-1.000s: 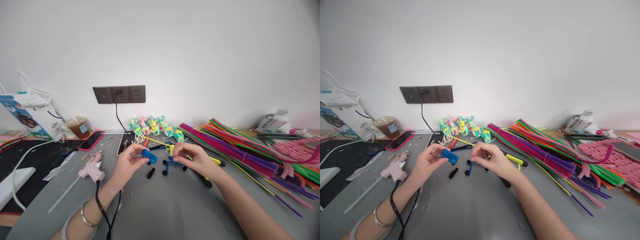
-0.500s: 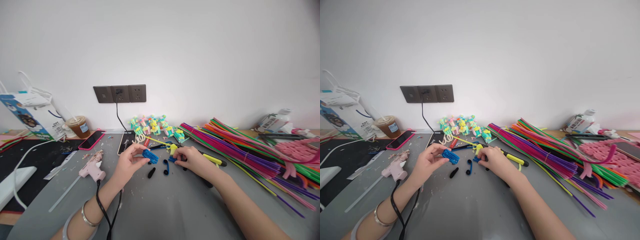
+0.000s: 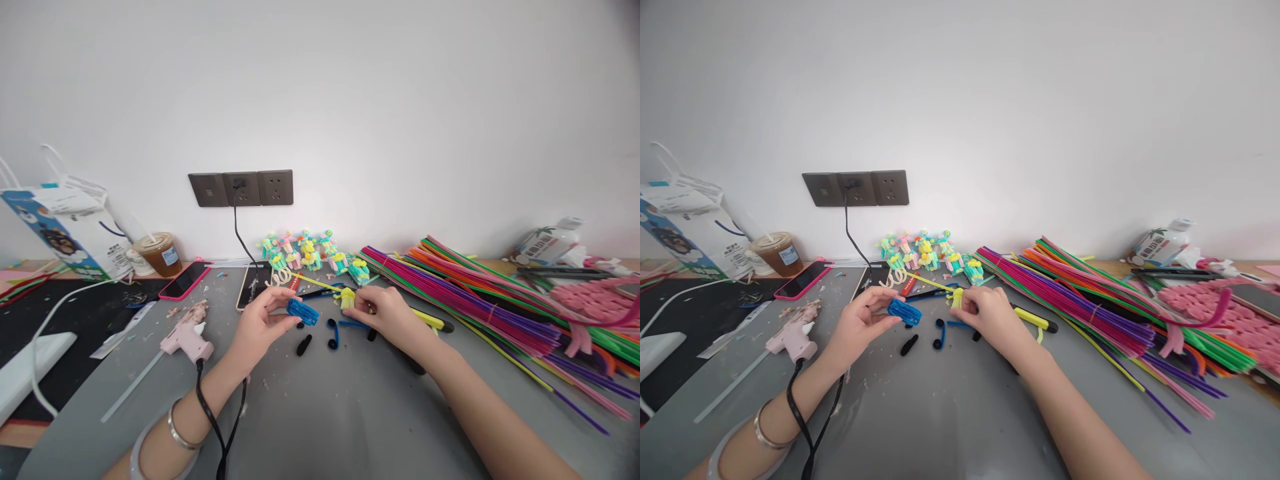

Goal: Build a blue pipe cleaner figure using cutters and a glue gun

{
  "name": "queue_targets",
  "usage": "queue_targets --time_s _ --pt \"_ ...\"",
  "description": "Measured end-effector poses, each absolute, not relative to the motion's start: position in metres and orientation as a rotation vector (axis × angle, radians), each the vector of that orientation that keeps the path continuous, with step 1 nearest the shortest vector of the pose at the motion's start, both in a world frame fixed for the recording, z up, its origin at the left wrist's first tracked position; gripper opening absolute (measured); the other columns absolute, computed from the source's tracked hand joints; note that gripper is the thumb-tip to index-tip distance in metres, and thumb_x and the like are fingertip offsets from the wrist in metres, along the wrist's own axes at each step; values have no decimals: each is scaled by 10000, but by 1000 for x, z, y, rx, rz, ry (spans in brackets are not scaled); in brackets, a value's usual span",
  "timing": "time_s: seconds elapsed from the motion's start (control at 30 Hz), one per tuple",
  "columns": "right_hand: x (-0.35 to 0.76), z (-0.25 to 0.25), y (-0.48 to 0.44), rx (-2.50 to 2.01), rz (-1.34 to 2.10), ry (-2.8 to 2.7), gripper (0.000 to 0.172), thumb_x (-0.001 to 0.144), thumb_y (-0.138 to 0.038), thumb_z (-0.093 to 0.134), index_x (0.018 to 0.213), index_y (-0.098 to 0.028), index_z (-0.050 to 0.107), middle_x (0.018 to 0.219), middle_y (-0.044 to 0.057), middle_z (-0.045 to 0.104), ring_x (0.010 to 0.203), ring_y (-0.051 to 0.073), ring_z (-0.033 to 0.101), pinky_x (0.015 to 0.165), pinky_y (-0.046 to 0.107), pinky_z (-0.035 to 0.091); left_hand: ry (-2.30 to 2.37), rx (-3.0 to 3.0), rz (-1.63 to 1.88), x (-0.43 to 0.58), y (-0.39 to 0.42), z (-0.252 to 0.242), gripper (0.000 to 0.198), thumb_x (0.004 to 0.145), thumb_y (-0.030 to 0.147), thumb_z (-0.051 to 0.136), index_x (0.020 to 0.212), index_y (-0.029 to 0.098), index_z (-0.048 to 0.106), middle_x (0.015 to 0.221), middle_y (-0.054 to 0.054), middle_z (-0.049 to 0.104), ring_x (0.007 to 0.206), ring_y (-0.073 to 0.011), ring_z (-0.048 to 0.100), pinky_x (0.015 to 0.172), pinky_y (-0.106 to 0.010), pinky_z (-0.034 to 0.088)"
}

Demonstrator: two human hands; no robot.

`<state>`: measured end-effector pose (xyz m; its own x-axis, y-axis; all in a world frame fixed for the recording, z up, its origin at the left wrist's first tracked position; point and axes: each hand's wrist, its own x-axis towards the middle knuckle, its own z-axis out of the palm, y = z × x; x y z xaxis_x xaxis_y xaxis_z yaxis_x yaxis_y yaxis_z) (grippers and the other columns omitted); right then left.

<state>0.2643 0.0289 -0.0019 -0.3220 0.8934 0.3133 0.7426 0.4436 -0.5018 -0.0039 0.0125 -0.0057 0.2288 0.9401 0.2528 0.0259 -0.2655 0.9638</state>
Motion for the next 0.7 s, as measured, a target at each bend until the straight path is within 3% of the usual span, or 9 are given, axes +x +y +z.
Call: queue_targets --time_s 0.07,0.17,0.37,0.5,0.7 --pt "261 6 25 -1297 206 -2016 448 944 -396 544 599 -226 312 558 -41 395 522 132 346 590 296 291 938 1531 1176 -4 13 -7 303 776 206 750 1056 197 635 1039 -68 700 999 -207 669 820 -326 611" --pt "244 21 10 -1126 1 -1873 414 990 -284 473 624 -223 291 579 -42 337 555 140 347 628 307 295 947 1523 1157 -4 14 -9 279 781 228 742 1043 188 653 1004 -66 712 981 -216 687 826 -336 606" --pt "145 35 -42 -661 182 -2158 213 954 -184 469 746 -212 505 752 43 557 712 187 506 657 308 396 1037 1559 1113 -4 19 -12 265 736 226 759 985 170 687 893 -61 737 822 -214 704 745 -312 575" --pt "68 31 -41 -815 336 -2367 89 896 -264 557 846 -196 585 852 104 626 836 278 567 777 441 463 1102 1642 1121 -5 23 -15 259 688 226 783 928 183 694 908 -56 726 809 -221 696 649 -280 555" --pt "10 22 7 -977 571 -2437 180 921 -264 509 998 -162 636 813 161 717 759 303 679 684 467 495 1095 1632 1103 -4 21 -18 246 711 239 762 930 193 661 968 -55 705 857 -219 698 670 -289 579"
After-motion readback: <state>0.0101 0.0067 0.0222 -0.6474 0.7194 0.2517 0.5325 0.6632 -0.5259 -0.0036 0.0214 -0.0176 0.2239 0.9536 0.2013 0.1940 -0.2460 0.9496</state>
